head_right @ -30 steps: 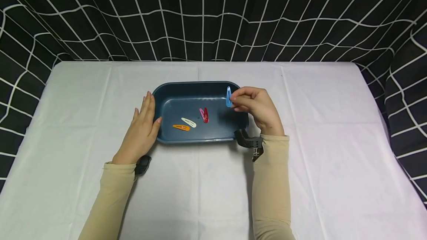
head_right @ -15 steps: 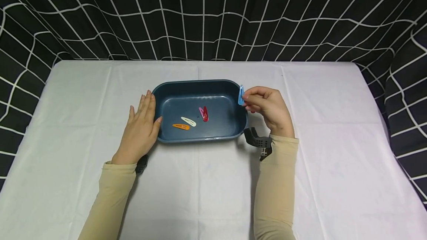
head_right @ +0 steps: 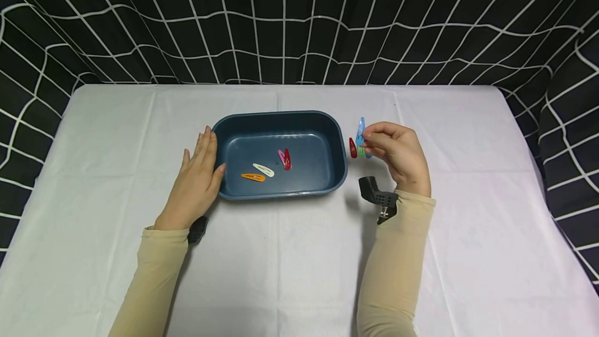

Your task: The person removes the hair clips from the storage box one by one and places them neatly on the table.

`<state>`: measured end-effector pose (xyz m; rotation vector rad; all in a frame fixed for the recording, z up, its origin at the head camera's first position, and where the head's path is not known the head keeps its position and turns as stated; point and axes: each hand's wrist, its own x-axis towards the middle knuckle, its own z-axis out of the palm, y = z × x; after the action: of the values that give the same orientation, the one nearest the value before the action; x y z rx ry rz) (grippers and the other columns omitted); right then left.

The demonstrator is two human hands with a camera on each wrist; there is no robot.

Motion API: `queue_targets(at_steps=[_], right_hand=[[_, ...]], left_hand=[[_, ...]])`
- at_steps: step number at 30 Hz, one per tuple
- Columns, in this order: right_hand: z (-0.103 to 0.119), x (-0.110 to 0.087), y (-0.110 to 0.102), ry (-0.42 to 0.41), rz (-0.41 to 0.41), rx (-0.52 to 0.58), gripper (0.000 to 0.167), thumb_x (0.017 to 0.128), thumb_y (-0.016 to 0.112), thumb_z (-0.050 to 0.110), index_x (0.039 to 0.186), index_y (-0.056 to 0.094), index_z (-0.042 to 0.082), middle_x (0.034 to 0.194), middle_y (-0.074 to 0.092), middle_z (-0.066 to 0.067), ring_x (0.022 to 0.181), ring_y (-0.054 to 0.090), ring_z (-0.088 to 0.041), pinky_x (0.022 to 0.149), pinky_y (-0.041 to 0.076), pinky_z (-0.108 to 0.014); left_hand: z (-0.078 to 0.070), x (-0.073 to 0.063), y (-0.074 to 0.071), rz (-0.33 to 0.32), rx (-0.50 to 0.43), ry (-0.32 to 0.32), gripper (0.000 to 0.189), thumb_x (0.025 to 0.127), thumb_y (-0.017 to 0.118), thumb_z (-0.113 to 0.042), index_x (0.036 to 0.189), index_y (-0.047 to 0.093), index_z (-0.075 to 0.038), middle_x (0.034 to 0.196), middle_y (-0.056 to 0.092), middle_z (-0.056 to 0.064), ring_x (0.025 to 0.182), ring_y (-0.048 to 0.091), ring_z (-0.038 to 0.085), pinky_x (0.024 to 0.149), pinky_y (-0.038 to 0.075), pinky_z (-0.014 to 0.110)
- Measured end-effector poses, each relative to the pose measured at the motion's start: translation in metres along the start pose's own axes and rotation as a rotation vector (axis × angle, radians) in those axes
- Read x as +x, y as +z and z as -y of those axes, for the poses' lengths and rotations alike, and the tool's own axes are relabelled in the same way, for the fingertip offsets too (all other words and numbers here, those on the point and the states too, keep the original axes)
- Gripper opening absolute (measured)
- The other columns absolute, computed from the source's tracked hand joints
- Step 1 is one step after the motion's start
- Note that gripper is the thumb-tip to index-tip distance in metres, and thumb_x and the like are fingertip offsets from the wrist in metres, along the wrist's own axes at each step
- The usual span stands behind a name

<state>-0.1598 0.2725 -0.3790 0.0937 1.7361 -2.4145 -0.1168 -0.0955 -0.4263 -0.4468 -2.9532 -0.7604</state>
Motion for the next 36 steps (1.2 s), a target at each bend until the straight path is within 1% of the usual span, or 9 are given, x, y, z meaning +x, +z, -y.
queue_targets(at_steps=[6,9,16,20,23,29,36], right_hand=[[-0.002,0.000,-0.010,0.017,-0.066,-0.003,0.017,0.087,0.058,-0.010,0.080,0.071,-0.002,0.072,0.067,-0.008,0.059,0.063,-0.015,0.061,0.054,-0.023],[-0.003,0.000,-0.015,0.026,-0.080,0.010,0.016,0.087,0.059,-0.010,0.080,0.071,-0.002,0.072,0.067,-0.009,0.060,0.064,-0.016,0.061,0.054,-0.023],[-0.006,0.001,-0.027,0.054,-0.105,0.037,0.015,0.085,0.061,-0.010,0.079,0.071,-0.002,0.071,0.068,-0.009,0.060,0.065,-0.015,0.060,0.054,-0.023],[-0.008,0.001,-0.033,0.070,-0.118,0.059,0.014,0.086,0.061,-0.010,0.079,0.071,-0.003,0.071,0.068,-0.009,0.060,0.065,-0.014,0.059,0.054,-0.023],[-0.009,0.001,-0.036,0.079,-0.131,0.053,0.014,0.086,0.061,-0.010,0.079,0.071,-0.003,0.071,0.068,-0.009,0.061,0.065,-0.014,0.059,0.053,-0.022],[-0.012,0.001,-0.041,0.096,-0.144,0.026,0.014,0.086,0.062,-0.008,0.079,0.072,-0.001,0.071,0.069,-0.008,0.061,0.065,-0.013,0.059,0.053,-0.022],[-0.016,0.002,-0.049,0.149,-0.188,-0.013,0.012,0.085,0.064,-0.006,0.079,0.072,0.000,0.073,0.069,-0.007,0.063,0.066,-0.012,0.060,0.053,-0.022]], left_hand=[[0.001,0.000,0.000,-0.007,-0.005,0.009,0.062,0.100,0.044,-0.024,0.147,0.016,0.007,0.156,0.005,0.015,0.143,0.007,0.028,0.108,0.012,0.059],[0.001,0.000,-0.001,-0.012,-0.010,0.011,0.062,0.100,0.045,-0.023,0.147,0.017,0.007,0.156,0.006,0.015,0.143,0.010,0.030,0.108,0.012,0.059],[0.002,0.000,-0.001,-0.008,-0.018,0.007,0.062,0.100,0.044,-0.023,0.147,0.017,0.007,0.156,0.006,0.015,0.143,0.009,0.030,0.109,0.010,0.058],[0.002,0.000,-0.001,-0.009,-0.019,0.006,0.061,0.100,0.043,-0.024,0.147,0.017,0.007,0.156,0.005,0.015,0.144,0.006,0.026,0.109,0.010,0.058],[0.002,0.000,0.000,-0.006,-0.021,0.002,0.061,0.101,0.042,-0.024,0.147,0.016,0.006,0.156,0.005,0.014,0.144,0.004,0.024,0.109,0.010,0.058],[0.001,0.000,0.000,-0.002,-0.027,-0.004,0.061,0.100,0.043,-0.023,0.147,0.016,0.007,0.156,0.005,0.015,0.143,0.008,0.028,0.109,0.009,0.057],[0.001,0.000,0.001,-0.011,-0.026,0.007,0.061,0.100,0.043,-0.021,0.147,0.016,0.007,0.156,0.005,0.015,0.143,0.010,0.030,0.109,0.011,0.059]])
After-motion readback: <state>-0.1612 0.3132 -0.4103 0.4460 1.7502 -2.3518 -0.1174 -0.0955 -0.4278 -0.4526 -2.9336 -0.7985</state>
